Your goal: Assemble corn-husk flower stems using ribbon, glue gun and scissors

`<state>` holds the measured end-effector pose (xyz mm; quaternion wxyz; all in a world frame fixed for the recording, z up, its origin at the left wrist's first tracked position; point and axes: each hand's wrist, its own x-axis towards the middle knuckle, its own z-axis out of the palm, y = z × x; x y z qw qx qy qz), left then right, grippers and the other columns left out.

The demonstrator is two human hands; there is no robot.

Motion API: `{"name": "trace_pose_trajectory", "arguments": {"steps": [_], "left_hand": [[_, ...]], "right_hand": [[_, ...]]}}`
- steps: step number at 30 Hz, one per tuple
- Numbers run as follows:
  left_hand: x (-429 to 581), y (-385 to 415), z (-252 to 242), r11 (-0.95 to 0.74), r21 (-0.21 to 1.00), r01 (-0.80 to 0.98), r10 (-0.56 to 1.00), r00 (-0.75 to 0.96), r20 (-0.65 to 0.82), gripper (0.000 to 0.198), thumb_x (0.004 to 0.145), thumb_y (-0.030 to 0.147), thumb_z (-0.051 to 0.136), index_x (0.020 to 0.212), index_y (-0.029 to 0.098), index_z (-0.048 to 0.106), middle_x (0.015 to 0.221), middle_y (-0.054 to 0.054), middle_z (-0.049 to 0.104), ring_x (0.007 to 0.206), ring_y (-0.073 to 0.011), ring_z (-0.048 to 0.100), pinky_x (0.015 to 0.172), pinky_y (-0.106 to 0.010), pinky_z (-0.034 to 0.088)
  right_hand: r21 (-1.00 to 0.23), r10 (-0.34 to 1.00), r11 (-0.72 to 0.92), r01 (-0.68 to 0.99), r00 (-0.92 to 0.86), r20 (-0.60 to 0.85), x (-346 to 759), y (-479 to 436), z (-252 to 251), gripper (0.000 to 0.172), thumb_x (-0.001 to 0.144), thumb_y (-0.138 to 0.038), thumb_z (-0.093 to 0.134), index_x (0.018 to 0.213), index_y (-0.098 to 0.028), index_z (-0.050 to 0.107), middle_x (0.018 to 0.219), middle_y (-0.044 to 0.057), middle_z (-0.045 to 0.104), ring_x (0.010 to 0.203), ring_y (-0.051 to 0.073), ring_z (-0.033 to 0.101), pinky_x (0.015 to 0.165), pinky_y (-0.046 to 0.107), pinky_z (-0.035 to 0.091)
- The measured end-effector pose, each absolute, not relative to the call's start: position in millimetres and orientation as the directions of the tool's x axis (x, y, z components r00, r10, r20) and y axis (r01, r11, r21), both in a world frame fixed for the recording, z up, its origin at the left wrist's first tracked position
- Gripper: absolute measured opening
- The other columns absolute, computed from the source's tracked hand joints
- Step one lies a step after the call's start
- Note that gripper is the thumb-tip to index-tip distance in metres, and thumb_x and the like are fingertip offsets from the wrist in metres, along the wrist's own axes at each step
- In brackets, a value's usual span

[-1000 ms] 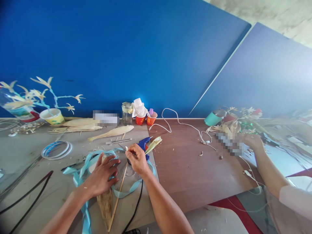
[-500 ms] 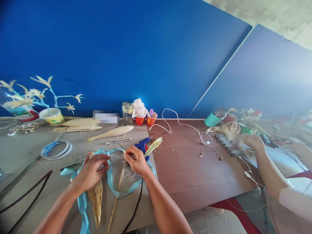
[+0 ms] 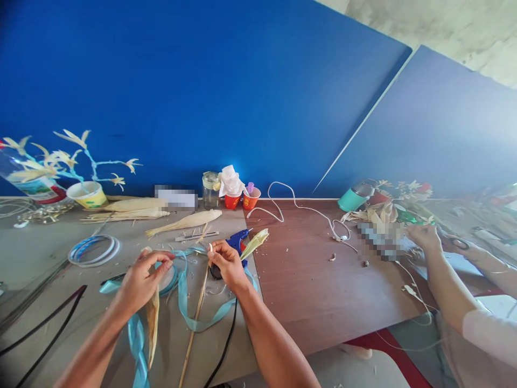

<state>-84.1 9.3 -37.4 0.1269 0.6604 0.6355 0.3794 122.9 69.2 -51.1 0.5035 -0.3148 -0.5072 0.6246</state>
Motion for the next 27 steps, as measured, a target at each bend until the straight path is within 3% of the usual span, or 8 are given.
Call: {"name": "trace_pose_trajectory", "arguments": {"steps": [3,9,18,20,22,24,27], "left_hand": [[-73.6,8.3,-38.5,-0.185,0.65,0.737,0.951,-0.032,0.307,0.02,0.084,0.035,0.049,0.075,0.022,0.062,0.087,-0.003,0.072,0.086,-0.0206,0.063,0.096,-0.04,0.037],[-65.9,8.9,-49.4,-0.213,0.609,0.764,0.961,0.052,0.27,0.015,0.084,0.029,0.05,0.078,0.023,0.062,0.088,-0.001,0.072,0.083,-0.0184,0.064,0.107,-0.044,0.025],[-58.6,5.7,-52.0,-0.237,0.571,0.786,0.961,0.102,0.258,0.012,0.085,0.025,0.049,0.085,0.025,0.061,0.091,0.0,0.071,0.088,-0.0193,0.064,0.11,-0.05,0.012],[-56.4,4.8,-48.2,-0.262,0.596,0.759,0.952,0.103,0.288,0.012,0.085,0.025,0.049,0.089,0.024,0.06,0.094,-0.002,0.071,0.091,-0.0195,0.063,0.109,-0.048,0.017],[-54.5,4.2,-43.2,-0.272,0.657,0.703,0.949,0.085,0.303,0.014,0.085,0.027,0.048,0.092,0.023,0.06,0.096,-0.005,0.07,0.092,-0.0195,0.062,0.103,-0.042,0.031],[-52.6,3.6,-38.9,-0.24,0.747,0.62,0.961,0.041,0.275,0.017,0.086,0.03,0.047,0.094,0.022,0.06,0.095,-0.006,0.068,0.092,-0.0191,0.061,0.089,-0.034,0.043],[-49.0,2.9,-37.5,-0.133,0.866,0.482,0.989,0.014,0.145,0.021,0.085,0.037,0.048,0.092,0.022,0.06,0.081,-0.003,0.066,0.073,-0.0165,0.061,0.067,-0.027,0.047]], "right_hand": [[-0.919,0.951,0.021,-0.393,-0.275,0.139,123.8,71.0,-50.8,0.027,0.068,-0.041,0.072,0.062,-0.018,0.06,0.093,0.003,0.055,0.066,0.009,0.048,0.064,0.024,0.042],[-0.857,0.967,-0.04,-0.513,-0.237,0.097,124.2,72.2,-48.0,0.026,0.065,-0.038,0.074,0.063,-0.018,0.058,0.09,0.002,0.059,0.06,0.008,0.05,0.063,0.026,0.042],[-0.881,0.967,-0.089,-0.465,-0.251,0.035,123.2,71.9,-49.3,0.023,0.063,-0.037,0.075,0.064,-0.017,0.063,0.071,0.0,0.059,0.054,0.008,0.049,0.057,0.024,0.04],[-0.9,0.964,-0.088,-0.427,-0.263,0.031,121.8,70.8,-51.8,0.023,0.064,-0.037,0.075,0.065,-0.018,0.064,0.068,0.0,0.058,0.055,0.009,0.049,0.057,0.024,0.039],[-0.915,0.96,-0.082,-0.395,-0.278,0.034,120.2,69.5,-54.1,0.022,0.065,-0.038,0.074,0.066,-0.018,0.065,0.067,0.0,0.058,0.056,0.009,0.049,0.057,0.024,0.039],[-0.919,0.953,-0.087,-0.384,-0.301,0.036,118.7,67.8,-55.3,0.022,0.066,-0.038,0.074,0.066,-0.018,0.066,0.068,0.0,0.059,0.056,0.009,0.048,0.057,0.024,0.039],[-0.914,0.939,-0.12,-0.387,-0.343,0.021,116.5,65.0,-54.6,0.021,0.065,-0.037,0.075,0.065,-0.018,0.066,0.069,0.0,0.059,0.055,0.008,0.047,0.057,0.024,0.038]]}}
